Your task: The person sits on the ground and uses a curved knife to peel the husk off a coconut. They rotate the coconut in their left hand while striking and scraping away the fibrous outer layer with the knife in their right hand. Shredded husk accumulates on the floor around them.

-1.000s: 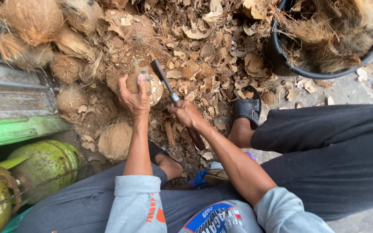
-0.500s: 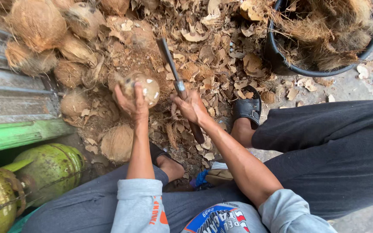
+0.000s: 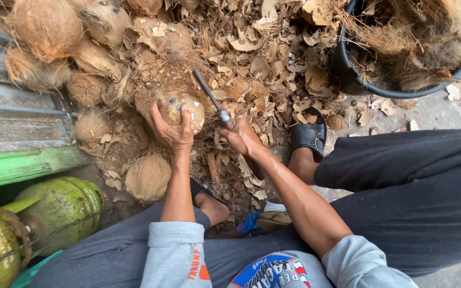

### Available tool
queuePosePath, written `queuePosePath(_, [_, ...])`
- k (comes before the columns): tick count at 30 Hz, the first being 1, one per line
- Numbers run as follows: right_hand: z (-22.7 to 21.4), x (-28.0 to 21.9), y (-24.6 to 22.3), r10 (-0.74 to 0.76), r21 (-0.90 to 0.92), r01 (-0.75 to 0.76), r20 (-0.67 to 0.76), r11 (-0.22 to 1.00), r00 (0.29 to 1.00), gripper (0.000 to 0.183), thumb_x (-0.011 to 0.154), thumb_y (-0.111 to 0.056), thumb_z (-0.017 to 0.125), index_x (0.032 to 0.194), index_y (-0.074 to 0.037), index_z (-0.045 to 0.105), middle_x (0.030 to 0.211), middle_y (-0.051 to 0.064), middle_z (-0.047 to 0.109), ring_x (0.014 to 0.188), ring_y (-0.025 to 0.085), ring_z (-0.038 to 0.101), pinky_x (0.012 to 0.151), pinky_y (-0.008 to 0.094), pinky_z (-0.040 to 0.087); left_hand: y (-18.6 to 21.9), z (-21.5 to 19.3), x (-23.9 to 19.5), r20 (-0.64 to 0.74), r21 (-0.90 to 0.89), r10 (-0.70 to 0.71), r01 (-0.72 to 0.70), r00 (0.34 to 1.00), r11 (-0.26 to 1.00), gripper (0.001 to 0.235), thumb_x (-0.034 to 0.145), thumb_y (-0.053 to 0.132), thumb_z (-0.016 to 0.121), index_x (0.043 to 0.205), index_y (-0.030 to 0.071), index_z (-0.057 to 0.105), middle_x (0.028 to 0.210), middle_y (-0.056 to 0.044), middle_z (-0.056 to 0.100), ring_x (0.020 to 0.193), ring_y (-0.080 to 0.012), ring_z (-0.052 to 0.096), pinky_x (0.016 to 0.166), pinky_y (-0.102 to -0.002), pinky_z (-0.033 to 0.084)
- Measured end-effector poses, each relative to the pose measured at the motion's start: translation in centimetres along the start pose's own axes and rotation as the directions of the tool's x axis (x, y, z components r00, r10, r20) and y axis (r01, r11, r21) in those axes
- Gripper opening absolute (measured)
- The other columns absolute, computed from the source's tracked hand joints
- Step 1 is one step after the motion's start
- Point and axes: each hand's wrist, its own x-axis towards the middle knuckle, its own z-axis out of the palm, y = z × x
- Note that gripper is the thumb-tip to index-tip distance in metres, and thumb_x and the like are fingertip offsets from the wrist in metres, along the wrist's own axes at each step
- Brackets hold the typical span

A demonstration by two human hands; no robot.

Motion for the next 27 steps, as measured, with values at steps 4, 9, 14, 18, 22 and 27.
queuePosePath(4, [1.1, -0.2, 0.9, -0.458, 0.074, 0.473, -0.157, 0.878, 0.875, 0.022, 0.100, -0.020, 0.065, 0.087, -0.004, 0.058, 0.062, 0.003, 0.051, 0.049, 0.013, 0.043, 0.044, 0.029, 0.038, 0.2, 0.8, -0.7, -0.062, 0.022, 0.126, -0.125, 0.990, 0.992, 0.073, 0.079, 0.054, 0.072, 0.137, 0.012, 0.053, 0.125, -0.013, 0.058, 0.112, -0.0256, 0.062, 0.091, -0.051, 0.054])
queuePosePath(9, [1.0, 1.6, 2.9, 0.165, 0.425, -0.213, 0.148, 0.880, 0.975, 0.006, 0.094, -0.014, 0.055, 0.089, -0.012, 0.058, 0.074, 0.007, 0.067, 0.048, 0.012, 0.046, 0.042, 0.030, 0.037, 1.0, 1.0, 1.2, 0.064, 0.112, 0.200, -0.206, 0.978, 0.972, 0.073, 0.074, 0.055, 0.073, 0.131, 0.013, 0.056, 0.120, -0.014, 0.054, 0.111, -0.0278, 0.059, 0.086, -0.050, 0.053])
queuePosePath(14, [0.3, 1.2, 3.7, 0.053, -0.011, -0.052, 0.145, 0.999, 0.988, 0.014, 0.095, -0.016, 0.064, 0.090, -0.005, 0.056, 0.066, 0.005, 0.055, 0.048, 0.011, 0.047, 0.041, 0.025, 0.040, 0.3, -1.0, 1.7, 0.130, -0.080, 0.223, -0.213, 0.966, 0.974, 0.068, 0.081, 0.048, 0.069, 0.134, 0.008, 0.057, 0.124, -0.013, 0.056, 0.118, -0.0294, 0.057, 0.101, -0.055, 0.051])
queuePosePath(18, [-0.5, 1.3, 4.4, 0.060, 0.026, -0.067, 0.194, 0.997, 0.979, 0.021, 0.097, -0.016, 0.066, 0.100, 0.001, 0.055, 0.068, 0.007, 0.052, 0.047, 0.012, 0.042, 0.038, 0.026, 0.034, -0.7, -1.2, 2.5, 0.206, -0.065, 0.154, -0.143, 0.966, 0.988, 0.073, 0.074, 0.049, 0.066, 0.129, 0.001, 0.061, 0.123, -0.015, 0.059, 0.116, -0.0292, 0.058, 0.097, -0.055, 0.050])
queuePosePath(22, [-1.5, 3.8, 5.5, -0.029, 0.282, -0.077, 0.353, 0.956, 0.935, 0.020, 0.092, -0.007, 0.063, 0.104, 0.007, 0.057, 0.075, 0.009, 0.063, 0.044, 0.013, 0.037, 0.032, 0.028, 0.027, -2.3, -0.7, 2.8, 0.213, -0.091, 0.147, -0.130, 0.966, 0.987, 0.085, 0.075, 0.051, 0.069, 0.137, -0.007, 0.057, 0.138, -0.026, 0.053, 0.130, -0.0369, 0.051, 0.109, -0.059, 0.041])
queuePosePath(27, [-0.7, 3.0, 4.1, 0.196, 0.372, -0.305, 0.302, 0.877, 0.933, 0.021, 0.090, -0.007, 0.064, 0.104, -0.012, 0.050, 0.075, 0.009, 0.068, 0.048, 0.013, 0.046, 0.037, 0.026, 0.035, -2.6, -1.4, 3.6, 0.224, -0.145, 0.143, -0.112, 0.964, 0.983, 0.092, 0.075, 0.054, 0.069, 0.142, -0.008, 0.053, 0.148, -0.030, 0.051, 0.139, -0.0386, 0.048, 0.118, -0.060, 0.036])
